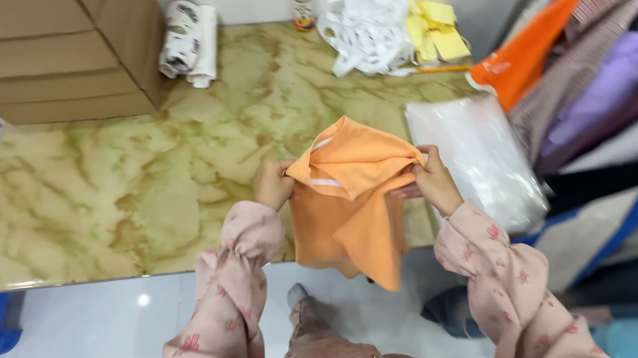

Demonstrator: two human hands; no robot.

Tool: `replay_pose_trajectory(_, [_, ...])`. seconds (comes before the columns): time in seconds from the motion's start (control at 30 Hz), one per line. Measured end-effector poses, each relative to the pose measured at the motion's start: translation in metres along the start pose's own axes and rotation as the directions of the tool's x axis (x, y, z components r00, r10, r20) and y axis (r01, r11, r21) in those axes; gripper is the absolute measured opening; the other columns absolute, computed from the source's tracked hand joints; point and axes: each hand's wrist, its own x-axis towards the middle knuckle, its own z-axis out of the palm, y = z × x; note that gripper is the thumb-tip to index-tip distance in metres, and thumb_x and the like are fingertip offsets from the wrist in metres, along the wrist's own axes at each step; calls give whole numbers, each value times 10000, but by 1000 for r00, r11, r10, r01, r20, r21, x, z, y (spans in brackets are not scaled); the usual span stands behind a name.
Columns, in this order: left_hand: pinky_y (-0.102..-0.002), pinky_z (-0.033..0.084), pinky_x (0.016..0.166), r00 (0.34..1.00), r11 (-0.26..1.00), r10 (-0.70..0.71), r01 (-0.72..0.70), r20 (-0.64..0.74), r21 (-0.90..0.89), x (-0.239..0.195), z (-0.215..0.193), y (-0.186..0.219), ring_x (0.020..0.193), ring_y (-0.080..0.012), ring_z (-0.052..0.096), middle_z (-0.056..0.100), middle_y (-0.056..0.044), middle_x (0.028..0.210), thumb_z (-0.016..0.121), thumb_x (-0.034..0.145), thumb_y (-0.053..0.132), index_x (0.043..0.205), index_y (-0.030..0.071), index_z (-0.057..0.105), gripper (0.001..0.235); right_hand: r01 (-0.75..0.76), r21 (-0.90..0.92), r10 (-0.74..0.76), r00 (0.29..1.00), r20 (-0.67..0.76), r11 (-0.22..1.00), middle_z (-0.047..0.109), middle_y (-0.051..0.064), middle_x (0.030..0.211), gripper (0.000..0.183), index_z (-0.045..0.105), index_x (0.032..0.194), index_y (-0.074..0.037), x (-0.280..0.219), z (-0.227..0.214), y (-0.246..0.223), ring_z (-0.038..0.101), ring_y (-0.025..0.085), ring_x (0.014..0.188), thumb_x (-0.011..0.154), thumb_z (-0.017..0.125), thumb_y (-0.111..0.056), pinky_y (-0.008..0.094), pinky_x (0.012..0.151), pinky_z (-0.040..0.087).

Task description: The person takes an orange t-shirt from a hanger, folds it on a marble countertop, and places it in a stack. They repeat this process with a light blue t-shirt and a striped t-shirt, folding each one neatly and adding it to the pile.

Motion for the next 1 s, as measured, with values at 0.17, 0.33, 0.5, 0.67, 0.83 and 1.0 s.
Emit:
replay_pose_trajectory(0.17, [-266, 619, 617, 957, 610, -223, 285, 184, -740, 27, -34, 11, 810, -306, 768, 747, -223, 1008, 515, 924, -23, 1295, 101, 636, 409, -104, 176, 87, 991, 103, 979, 638, 412, 1120, 406, 291, 1426, -29, 60, 41, -23, 680, 462, 1003, 1029, 313, -109, 471, 847, 568])
replay_pose_trajectory(0.33, [-424, 653, 782, 972, 400, -176, 215, 155, -891, 82, -41, -17, 937, -410, 735, 694, -307, 1146, 486, 945, -69, 1334, 20, 613, 419, -183, 248, 146, 976, 159, 951, 645, 378, 1162, 445, 276, 1465, -97, 150, 66, 7, 649, 446, 1129, 1033, 366, -156, 565, 980, 487])
replay_pose_trajectory(0.5, [-253, 657, 666, 996, 569, -90, 43, -11, -821, 159, -60, -38, 856, -268, 773, 718, -200, 1108, 475, 1019, 45, 1373, 50, 570, 366, -93, 352, 76, 995, 62, 931, 637, 362, 1192, 383, 268, 1434, -171, 248, 98, 19, 612, 469, 1181, 1057, 328, -190, 604, 1055, 420])
replay_pose_trajectory(0.67, [-277, 664, 692, 981, 592, -40, -129, -189, -796, 286, -54, -104, 808, -207, 771, 722, -136, 1014, 555, 993, 59, 1335, 124, 624, 355, 122, 407, -105, 992, -66, 905, 718, 207, 1088, 251, 476, 1275, -192, 314, 137, 13, 712, 323, 1055, 1036, 423, -137, 500, 997, 511])
replay_pose_trajectory(0.83, [-475, 621, 823, 982, 656, 16, -152, -187, -739, 304, -12, -147, 1099, -353, 682, 653, -224, 1264, 693, 913, 39, 1387, 147, 618, 491, 44, 460, -48, 999, -2, 887, 702, 151, 1122, 236, 458, 1242, -238, 362, 144, 91, 691, 314, 1102, 1032, 451, -130, 489, 1025, 502])
replay_pose_trajectory(1.0, [-492, 628, 865, 986, 375, -86, 163, 141, -912, 243, 5, -158, 1052, -284, 702, 622, -97, 1244, 637, 904, -44, 1412, 153, 583, 547, -182, 521, 97, 978, 186, 834, 731, 70, 1066, 282, 458, 1105, -259, 351, 108, 127, 723, 236, 1033, 892, 603, -145, 446, 938, 560])
